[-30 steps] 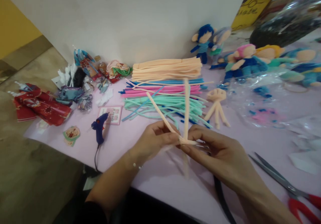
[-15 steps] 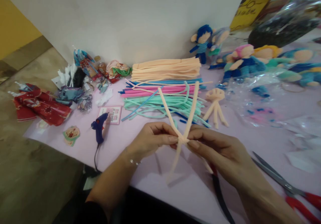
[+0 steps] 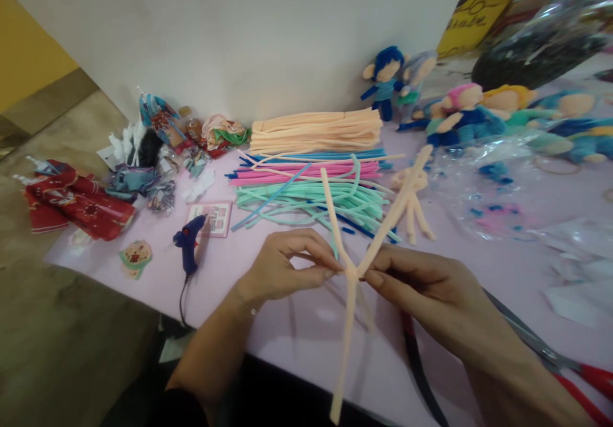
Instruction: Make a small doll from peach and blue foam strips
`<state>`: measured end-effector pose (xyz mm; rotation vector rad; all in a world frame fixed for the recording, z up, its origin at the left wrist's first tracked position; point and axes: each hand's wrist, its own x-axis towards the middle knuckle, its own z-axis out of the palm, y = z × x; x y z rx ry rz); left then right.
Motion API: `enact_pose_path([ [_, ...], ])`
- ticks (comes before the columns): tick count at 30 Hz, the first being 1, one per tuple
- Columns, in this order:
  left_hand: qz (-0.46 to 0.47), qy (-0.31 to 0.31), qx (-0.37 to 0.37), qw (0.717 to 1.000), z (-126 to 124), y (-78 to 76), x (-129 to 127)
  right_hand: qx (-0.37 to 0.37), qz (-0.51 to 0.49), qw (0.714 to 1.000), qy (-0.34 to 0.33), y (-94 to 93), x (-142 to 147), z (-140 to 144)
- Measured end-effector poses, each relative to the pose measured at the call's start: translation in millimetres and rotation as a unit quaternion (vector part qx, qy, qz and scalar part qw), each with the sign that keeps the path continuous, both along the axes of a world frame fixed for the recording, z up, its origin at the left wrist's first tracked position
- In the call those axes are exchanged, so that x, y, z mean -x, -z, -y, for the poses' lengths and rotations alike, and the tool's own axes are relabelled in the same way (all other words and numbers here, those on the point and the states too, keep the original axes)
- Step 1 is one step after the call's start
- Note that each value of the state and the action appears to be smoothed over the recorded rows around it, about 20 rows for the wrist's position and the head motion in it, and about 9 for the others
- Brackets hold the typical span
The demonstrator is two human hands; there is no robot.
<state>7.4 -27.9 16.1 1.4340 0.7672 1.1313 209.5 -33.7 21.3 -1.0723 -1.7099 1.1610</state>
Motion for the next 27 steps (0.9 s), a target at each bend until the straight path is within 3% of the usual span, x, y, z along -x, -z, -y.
enact_pose_path([
  [4, -0.027, -0.016, -0.013, 0.999, -0.8, -0.7, -1.0, 0.004, -0.004, 1.0, 0.007, 8.3, -1.3, 0.0],
  [11, -0.012, 0.033, 0.116, 0.993, -1.2, 0.9, -3.4, -0.029, 0.009, 1.0, 0.0, 13.7, -2.0, 0.2],
  [16, -0.002, 0.05, 0.164, 0.985, -1.0, 1.6, -5.5, -0.041, 0.01, 0.999, -0.002, 17.8, -0.7, 0.1],
  [27, 0.014, 0.051, 0.16, 0.986, -1.0, 4.2, -5.6, 0.007, -0.004, 1.0, -0.02, 22.9, -0.9, 1.0],
])
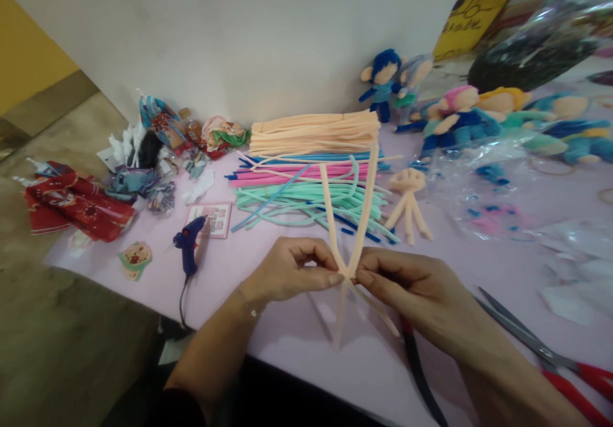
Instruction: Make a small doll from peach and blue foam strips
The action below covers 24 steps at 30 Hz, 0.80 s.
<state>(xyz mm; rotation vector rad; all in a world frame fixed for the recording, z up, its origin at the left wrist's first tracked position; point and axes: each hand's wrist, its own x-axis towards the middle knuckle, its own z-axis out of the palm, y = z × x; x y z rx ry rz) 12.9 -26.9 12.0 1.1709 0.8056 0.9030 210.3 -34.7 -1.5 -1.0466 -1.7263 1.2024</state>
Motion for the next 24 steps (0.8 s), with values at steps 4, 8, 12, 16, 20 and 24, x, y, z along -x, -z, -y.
enact_pose_path([
  [4, 0.009, 0.01, 0.001, 1.0, 0.1, 1.6, -1.5, 0.006, 0.002, 1.0, 0.025, -7.7, 1.8, -0.2],
  [8, 0.005, 0.007, 0.015, 1.0, 0.5, 4.3, -1.5, 0.035, 0.013, 0.999, 0.034, -20.0, 4.8, 1.1],
  [12, 0.012, 0.007, 0.047, 0.999, 0.7, 3.7, 0.2, 0.032, 0.013, 0.998, 0.051, -24.9, 5.9, 1.7],
  [16, 0.026, 0.024, 0.076, 0.996, 0.4, 1.6, 1.2, 0.027, 0.009, 0.998, 0.064, -25.5, 7.0, 1.8],
  [20, 0.03, 0.027, 0.083, 0.996, 0.1, 0.4, 0.7, 0.02, 0.007, 0.998, 0.062, -27.7, 7.7, 2.6],
  [24, 0.029, 0.029, 0.092, 0.995, -0.4, -0.9, 0.0, 0.0, 0.014, 0.998, 0.061, -31.2, 7.8, 3.6],
])
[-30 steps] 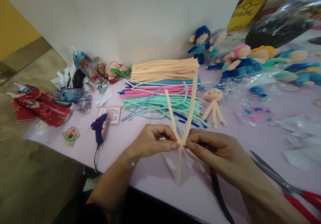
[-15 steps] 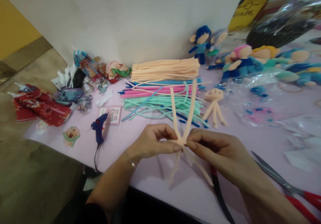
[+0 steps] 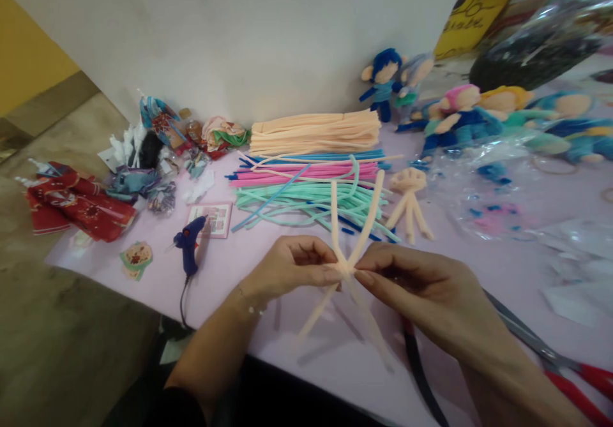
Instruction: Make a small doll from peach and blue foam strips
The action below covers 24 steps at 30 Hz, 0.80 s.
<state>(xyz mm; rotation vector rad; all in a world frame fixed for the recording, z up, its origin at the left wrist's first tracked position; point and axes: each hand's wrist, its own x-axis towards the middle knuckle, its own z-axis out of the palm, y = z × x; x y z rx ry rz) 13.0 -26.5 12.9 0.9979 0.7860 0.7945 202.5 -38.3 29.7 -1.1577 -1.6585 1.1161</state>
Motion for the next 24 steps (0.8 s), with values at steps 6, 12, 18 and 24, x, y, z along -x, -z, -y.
enact_pose_path([
  [6, -0.015, -0.003, -0.012, 1.0, 0.0, -1.4, 0.5, -0.001, -0.009, 1.0, -0.004, 0.5, 0.9, 0.5],
  [12, -0.044, -0.052, -0.065, 0.996, 1.5, 1.1, -0.2, 0.019, 0.0, 1.0, 0.006, 3.3, 0.8, 0.5],
  [18, -0.061, -0.086, -0.1, 0.989, 2.0, 4.8, -2.4, 0.027, -0.005, 1.0, 0.008, 6.3, 1.1, 0.6],
  [24, -0.052, -0.093, -0.104, 0.989, 0.7, 8.4, -2.4, 0.039, -0.02, 0.999, 0.014, 2.8, 4.3, 1.5],
])
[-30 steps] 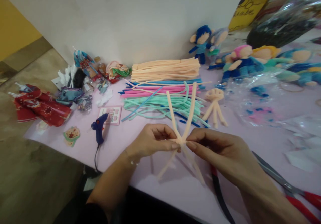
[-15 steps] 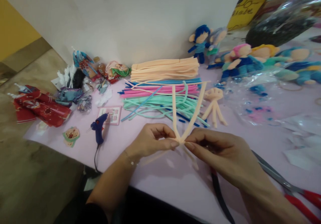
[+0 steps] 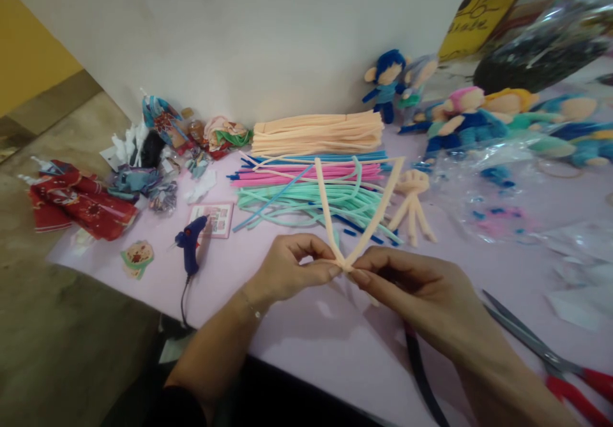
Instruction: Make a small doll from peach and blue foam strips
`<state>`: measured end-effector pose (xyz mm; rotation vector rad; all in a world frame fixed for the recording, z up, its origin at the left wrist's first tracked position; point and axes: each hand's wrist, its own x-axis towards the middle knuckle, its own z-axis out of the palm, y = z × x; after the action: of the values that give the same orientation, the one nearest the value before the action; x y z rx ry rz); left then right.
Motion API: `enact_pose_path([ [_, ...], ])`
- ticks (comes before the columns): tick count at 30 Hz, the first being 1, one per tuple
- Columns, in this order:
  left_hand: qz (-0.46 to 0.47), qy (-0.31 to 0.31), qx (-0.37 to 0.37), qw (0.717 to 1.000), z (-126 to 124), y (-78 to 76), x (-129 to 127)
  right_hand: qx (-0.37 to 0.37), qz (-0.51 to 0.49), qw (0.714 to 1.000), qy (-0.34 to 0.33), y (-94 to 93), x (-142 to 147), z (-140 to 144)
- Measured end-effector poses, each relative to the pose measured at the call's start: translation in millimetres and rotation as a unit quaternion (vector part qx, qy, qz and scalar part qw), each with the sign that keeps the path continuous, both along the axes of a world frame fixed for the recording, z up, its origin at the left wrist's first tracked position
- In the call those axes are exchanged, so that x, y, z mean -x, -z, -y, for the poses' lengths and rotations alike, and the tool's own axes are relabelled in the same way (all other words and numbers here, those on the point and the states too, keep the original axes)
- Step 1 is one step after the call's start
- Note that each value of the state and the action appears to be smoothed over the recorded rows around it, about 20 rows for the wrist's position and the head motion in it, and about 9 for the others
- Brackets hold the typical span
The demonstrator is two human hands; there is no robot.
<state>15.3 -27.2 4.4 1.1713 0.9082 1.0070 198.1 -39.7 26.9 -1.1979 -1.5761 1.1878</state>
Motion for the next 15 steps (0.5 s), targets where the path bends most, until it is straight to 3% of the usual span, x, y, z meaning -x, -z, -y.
enact_pose_path([
  [9, 0.023, -0.053, 0.01, 0.998, -1.0, -4.4, -2.3, 0.07, -0.109, 0.991, -0.015, 24.0, -7.5, -3.7],
  [15, 0.014, -0.058, -0.001, 0.998, -1.6, -7.6, -4.2, 0.15, -0.113, 0.977, -0.105, 5.6, -4.0, -2.7],
])
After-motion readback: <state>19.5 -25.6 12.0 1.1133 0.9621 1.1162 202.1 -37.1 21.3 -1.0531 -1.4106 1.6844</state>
